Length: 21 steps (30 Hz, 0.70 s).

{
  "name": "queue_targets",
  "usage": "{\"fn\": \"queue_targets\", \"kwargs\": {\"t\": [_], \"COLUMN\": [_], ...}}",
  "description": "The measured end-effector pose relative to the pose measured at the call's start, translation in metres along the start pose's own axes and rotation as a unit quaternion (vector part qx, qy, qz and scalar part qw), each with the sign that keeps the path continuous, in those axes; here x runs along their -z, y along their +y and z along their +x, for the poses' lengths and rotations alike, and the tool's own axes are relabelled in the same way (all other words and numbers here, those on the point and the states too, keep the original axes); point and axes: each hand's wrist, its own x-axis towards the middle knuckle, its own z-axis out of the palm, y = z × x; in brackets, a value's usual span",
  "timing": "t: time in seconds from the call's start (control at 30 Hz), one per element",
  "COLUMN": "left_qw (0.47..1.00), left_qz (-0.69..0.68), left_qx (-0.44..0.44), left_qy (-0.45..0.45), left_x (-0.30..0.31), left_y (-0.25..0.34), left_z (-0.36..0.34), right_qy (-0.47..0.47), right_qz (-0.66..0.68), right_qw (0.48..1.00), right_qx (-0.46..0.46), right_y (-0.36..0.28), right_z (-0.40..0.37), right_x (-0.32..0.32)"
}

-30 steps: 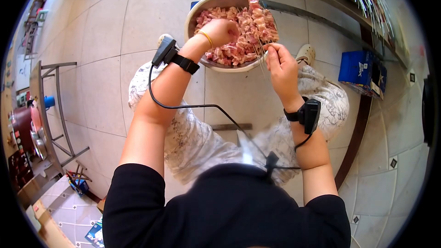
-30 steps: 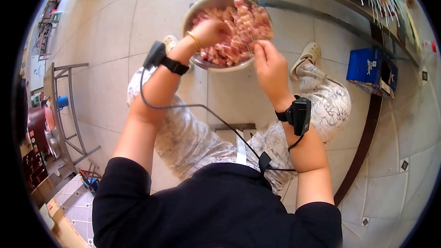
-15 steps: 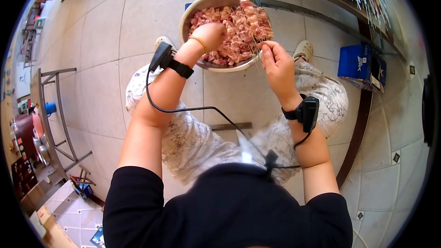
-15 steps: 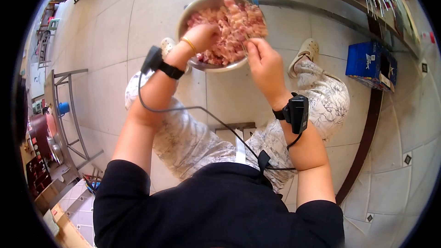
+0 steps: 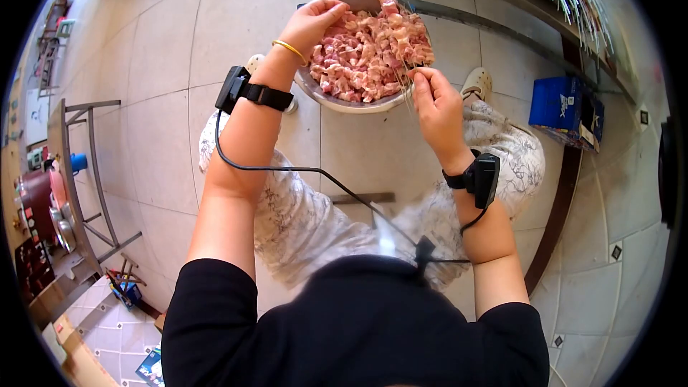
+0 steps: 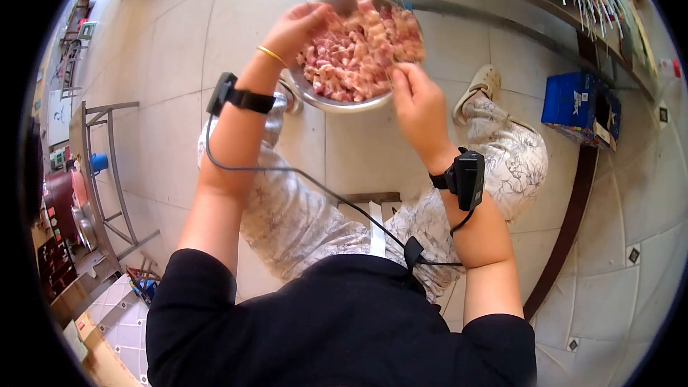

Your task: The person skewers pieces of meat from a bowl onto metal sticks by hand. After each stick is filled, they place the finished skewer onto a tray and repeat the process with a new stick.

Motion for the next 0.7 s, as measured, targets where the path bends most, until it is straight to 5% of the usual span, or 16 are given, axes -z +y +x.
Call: {"fn": "queue_targets", "kwargs": {"t": [0.23, 0.37, 0.43, 0.5, 0.7], "left_qw": [0.956, 0.903, 0.879, 0.798, 0.707], "left_qz": [0.278, 0.402, 0.462, 0.568, 0.654], "left_qx": [-0.046, -0.151, 0.029, -0.082, -0.086], "left_qy": [0.082, -0.03, -0.116, -0.182, -0.254], "left_x": [-0.006, -0.017, -0.033, -0.041, -0.047], "left_y": [0.012, -0.013, -0.012, -0.023, -0.042], "left_z": [-0.014, -0.007, -0.015, -0.017, -0.023], "right_qy": [-0.001, 0.001, 0.002, 0.0, 0.001], "right_qz": [0.002, 0.009, 0.009, 0.015, 0.014], "right_qw": [1.0, 1.0, 1.0, 1.0, 1.0], "right_qx": [0.002, 0.004, 0.003, -0.003, 0.003], "right_y": [0.004, 0.002, 0.001, -0.001, -0.003], "right_z": [0.0, 0.0, 0.0, 0.0, 0.0], "right_x": [0.0, 0.0, 0.0, 0.001, 0.002]}}
